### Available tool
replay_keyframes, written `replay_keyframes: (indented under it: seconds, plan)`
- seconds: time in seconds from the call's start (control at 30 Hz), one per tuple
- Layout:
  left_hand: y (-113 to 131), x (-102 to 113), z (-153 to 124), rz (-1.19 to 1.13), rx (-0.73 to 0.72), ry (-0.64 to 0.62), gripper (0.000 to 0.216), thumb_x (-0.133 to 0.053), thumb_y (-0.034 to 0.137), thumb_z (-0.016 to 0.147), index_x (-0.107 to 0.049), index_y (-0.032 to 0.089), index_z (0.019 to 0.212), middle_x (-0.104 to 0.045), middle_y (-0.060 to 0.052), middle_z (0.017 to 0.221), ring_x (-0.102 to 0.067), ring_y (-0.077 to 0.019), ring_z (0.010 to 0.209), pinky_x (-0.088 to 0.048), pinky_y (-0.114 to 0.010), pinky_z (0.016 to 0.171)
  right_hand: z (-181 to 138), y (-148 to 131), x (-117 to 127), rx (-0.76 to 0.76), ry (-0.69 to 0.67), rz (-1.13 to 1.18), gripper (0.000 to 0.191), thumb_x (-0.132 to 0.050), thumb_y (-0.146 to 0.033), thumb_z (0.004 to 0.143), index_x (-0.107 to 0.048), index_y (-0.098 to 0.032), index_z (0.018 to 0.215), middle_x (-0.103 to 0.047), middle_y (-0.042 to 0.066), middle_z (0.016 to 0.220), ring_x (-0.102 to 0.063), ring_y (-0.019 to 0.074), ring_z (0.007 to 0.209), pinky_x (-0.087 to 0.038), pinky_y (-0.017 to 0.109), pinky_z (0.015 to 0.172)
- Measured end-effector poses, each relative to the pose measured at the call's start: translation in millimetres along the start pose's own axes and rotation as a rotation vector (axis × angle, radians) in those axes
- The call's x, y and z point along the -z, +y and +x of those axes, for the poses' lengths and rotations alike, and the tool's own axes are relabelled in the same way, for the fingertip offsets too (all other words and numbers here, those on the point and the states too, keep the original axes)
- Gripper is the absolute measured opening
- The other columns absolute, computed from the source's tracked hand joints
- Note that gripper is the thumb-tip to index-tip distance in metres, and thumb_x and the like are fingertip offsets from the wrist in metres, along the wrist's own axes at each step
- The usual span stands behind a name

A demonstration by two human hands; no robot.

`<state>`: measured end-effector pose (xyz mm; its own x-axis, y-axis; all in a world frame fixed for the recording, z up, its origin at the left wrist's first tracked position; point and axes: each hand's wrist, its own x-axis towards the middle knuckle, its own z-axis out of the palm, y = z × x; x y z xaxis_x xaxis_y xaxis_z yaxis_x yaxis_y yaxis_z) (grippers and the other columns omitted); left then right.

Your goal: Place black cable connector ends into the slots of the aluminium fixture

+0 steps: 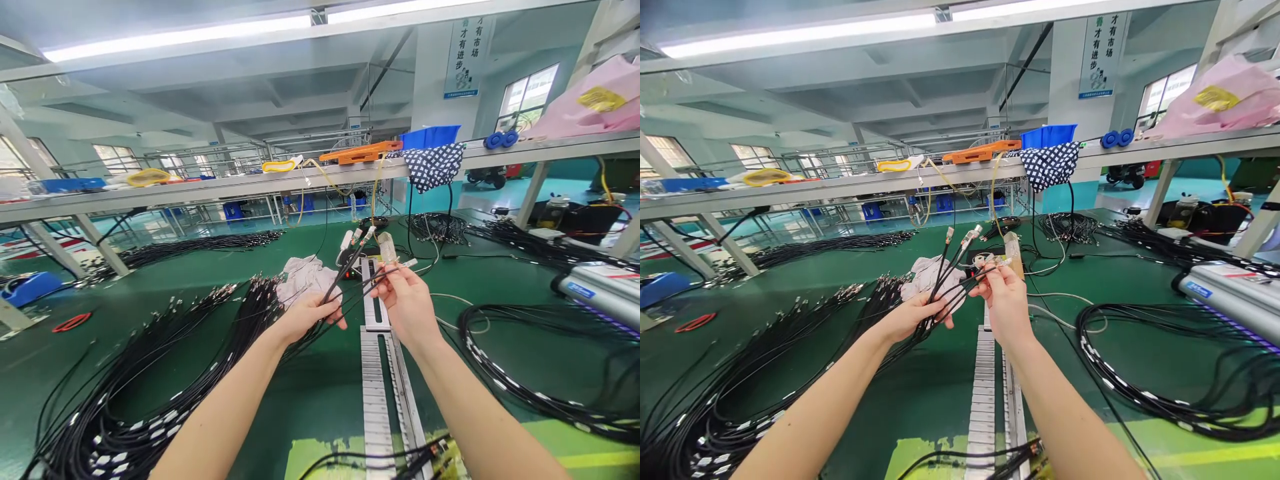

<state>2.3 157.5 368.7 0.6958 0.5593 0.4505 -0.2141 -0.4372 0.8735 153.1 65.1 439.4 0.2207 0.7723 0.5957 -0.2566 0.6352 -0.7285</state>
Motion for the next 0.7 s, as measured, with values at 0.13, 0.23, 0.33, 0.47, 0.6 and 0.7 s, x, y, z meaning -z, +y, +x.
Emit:
replay_keyframes:
  seconds: [0.13,0.23,0.33,0.47,0.6,0.7]
  plan:
    - [13.4,6.7,-5.1,0.120,0.061,-0.097,0.039,-0.045,0.052,0.084,-0.048,0.013,0.080,-0.046,0.000,0.062,-0.041,-0.0083,0.052,-0.030,-0.020,0.047,-5.9,-6.3,15.9,-0.018,0.066,0.016,0.028,-0.078,-0.031,0.058,-0.061,-0.016,0.075,-0.054,-0.002,0.078,-0.046,0.0042,0.057,-0.050,0.021,0.061]
    - [39.8,10.7,-15.9,0.552,0.029,-0.154,0.036,-0.037,0.046,0.089,-0.048,0.014,0.077,-0.045,0.001,0.061,-0.039,-0.0082,0.053,-0.028,-0.020,0.048,-32.4,-8.2,37.9,-0.126,0.064,0.013,0.025,-0.077,-0.026,0.059,-0.061,-0.015,0.076,-0.054,-0.001,0.081,-0.047,0.0041,0.059,-0.050,0.022,0.065]
    - [52.5,8.2,-26.8,1.119,-0.015,-0.211,0.033,-0.036,0.043,0.091,-0.052,0.016,0.081,-0.054,-0.001,0.069,-0.047,-0.0118,0.061,-0.031,-0.022,0.055,-74.8,-5.7,66.5,-0.336,0.007,-0.072,0.030,-0.077,-0.023,0.060,-0.061,-0.014,0.084,-0.057,0.003,0.081,-0.055,0.0098,0.065,-0.049,0.025,0.067]
    - [1.7,-14.3,-35.9,1.505,0.006,-0.187,0.031,-0.038,0.042,0.091,-0.055,0.016,0.084,-0.057,-0.004,0.066,-0.053,-0.0171,0.060,-0.029,-0.023,0.051,-115.4,1.3,108.6,-0.631,-0.089,-0.345,0.047,-0.071,-0.026,0.068,-0.051,-0.017,0.109,-0.056,0.009,0.109,-0.057,0.0160,0.094,-0.043,0.029,0.089]
    - [-86.6,-44.6,-43.3,1.445,-0.008,-0.234,0.017,-0.043,0.030,0.089,-0.054,0.016,0.089,-0.060,-0.004,0.074,-0.054,-0.0160,0.063,-0.034,-0.024,0.054,-113.2,6.0,147.6,-0.595,-0.139,-0.690,0.051,-0.064,-0.036,0.069,-0.047,-0.015,0.112,-0.054,0.013,0.111,-0.054,0.0201,0.102,-0.041,0.037,0.093]
    - [-121.3,-50.2,-48.7,1.413,-0.030,-0.184,0.018,-0.041,0.026,0.090,-0.054,0.013,0.088,-0.057,-0.007,0.081,-0.053,-0.0170,0.073,-0.038,-0.027,0.064,-98.8,6.3,165.5,-0.489,-0.133,-0.913,0.053,-0.063,-0.038,0.065,-0.049,-0.015,0.111,-0.054,0.013,0.110,-0.051,0.0226,0.105,-0.038,0.042,0.096]
